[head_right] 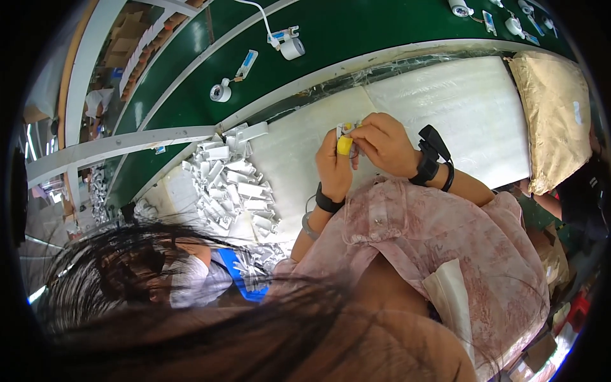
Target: Assembling small plastic components and inserting them into white cylindrical holders on a manufacturing assembly line.
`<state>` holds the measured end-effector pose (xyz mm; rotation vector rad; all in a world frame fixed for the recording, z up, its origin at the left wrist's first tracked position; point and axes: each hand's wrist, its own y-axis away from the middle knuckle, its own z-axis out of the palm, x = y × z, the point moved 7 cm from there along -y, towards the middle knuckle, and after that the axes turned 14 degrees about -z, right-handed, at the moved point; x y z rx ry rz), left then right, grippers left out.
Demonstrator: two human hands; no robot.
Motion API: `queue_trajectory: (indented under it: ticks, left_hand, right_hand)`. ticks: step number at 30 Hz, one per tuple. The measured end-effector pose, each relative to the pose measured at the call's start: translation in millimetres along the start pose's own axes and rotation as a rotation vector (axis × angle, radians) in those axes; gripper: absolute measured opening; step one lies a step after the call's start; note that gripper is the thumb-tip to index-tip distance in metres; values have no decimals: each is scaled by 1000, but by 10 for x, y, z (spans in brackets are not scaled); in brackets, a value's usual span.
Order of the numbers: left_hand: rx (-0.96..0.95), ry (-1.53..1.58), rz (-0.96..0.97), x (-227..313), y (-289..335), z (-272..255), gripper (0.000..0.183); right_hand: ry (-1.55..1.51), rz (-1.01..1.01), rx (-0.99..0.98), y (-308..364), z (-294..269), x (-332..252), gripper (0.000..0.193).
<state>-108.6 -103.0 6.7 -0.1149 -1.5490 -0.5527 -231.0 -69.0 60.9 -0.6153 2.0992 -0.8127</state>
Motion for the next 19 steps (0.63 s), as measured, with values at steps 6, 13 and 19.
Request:
queue_trajectory:
  ticks: [6,13,19]
  left_hand:
    - [-74,-154,-154,-334,-434,-174,23]
    - [120,77,-325,-634,-1542,-1333,36]
    - [578,482,-394,-798,-2528,-2703,37]
  right_hand:
    - [-122,159,-67,83,250,528,19]
    - [-459,556,181,119,397,1910,9]
    - [-274,630,324,-69,331,2883,21]
